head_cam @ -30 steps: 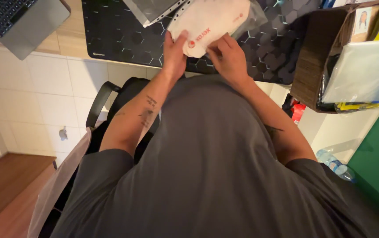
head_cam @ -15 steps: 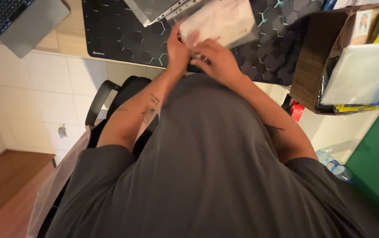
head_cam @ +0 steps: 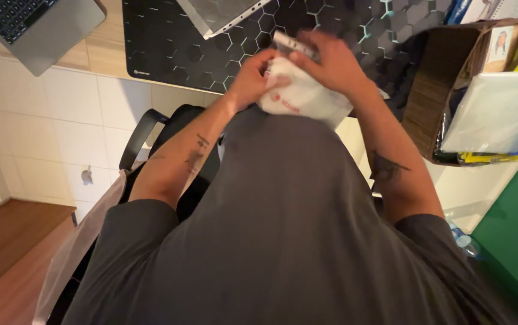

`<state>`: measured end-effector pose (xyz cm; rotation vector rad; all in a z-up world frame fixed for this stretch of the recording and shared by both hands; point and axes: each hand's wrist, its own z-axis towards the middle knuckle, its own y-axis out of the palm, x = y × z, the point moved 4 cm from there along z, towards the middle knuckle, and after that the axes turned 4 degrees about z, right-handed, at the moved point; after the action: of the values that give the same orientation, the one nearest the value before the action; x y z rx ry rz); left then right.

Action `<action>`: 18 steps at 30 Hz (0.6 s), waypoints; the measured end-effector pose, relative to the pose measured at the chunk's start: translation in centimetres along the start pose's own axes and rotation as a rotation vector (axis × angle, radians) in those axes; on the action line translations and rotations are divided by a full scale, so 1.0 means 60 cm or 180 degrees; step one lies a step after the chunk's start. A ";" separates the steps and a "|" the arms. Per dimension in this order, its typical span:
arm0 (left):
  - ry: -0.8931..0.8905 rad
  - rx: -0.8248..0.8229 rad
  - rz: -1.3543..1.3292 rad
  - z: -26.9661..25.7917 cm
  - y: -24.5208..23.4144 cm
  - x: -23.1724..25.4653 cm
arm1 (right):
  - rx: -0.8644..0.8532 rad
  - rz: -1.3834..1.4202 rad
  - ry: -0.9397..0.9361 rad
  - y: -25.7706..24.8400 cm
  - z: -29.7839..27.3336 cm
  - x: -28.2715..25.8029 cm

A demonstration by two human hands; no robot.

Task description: Organize different files, folders and packages into a box.

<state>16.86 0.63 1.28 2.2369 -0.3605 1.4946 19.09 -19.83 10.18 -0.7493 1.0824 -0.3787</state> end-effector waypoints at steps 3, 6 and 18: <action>0.0192 -0.0118 0.0172 -0.010 0.012 0.005 | -0.0888 0.0880 0.0967 0.045 -0.017 0.028; 0.0407 0.0060 0.0830 -0.014 0.018 0.021 | -0.0760 0.0987 0.1401 0.074 -0.021 0.025; -0.1046 0.0791 0.0378 0.100 -0.108 -0.246 | -0.0290 -0.0384 0.0762 0.163 -0.095 0.106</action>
<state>18.85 3.17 -15.59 2.7120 -0.4328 1.2842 16.05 -18.97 -2.42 -0.8683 1.2889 -0.5349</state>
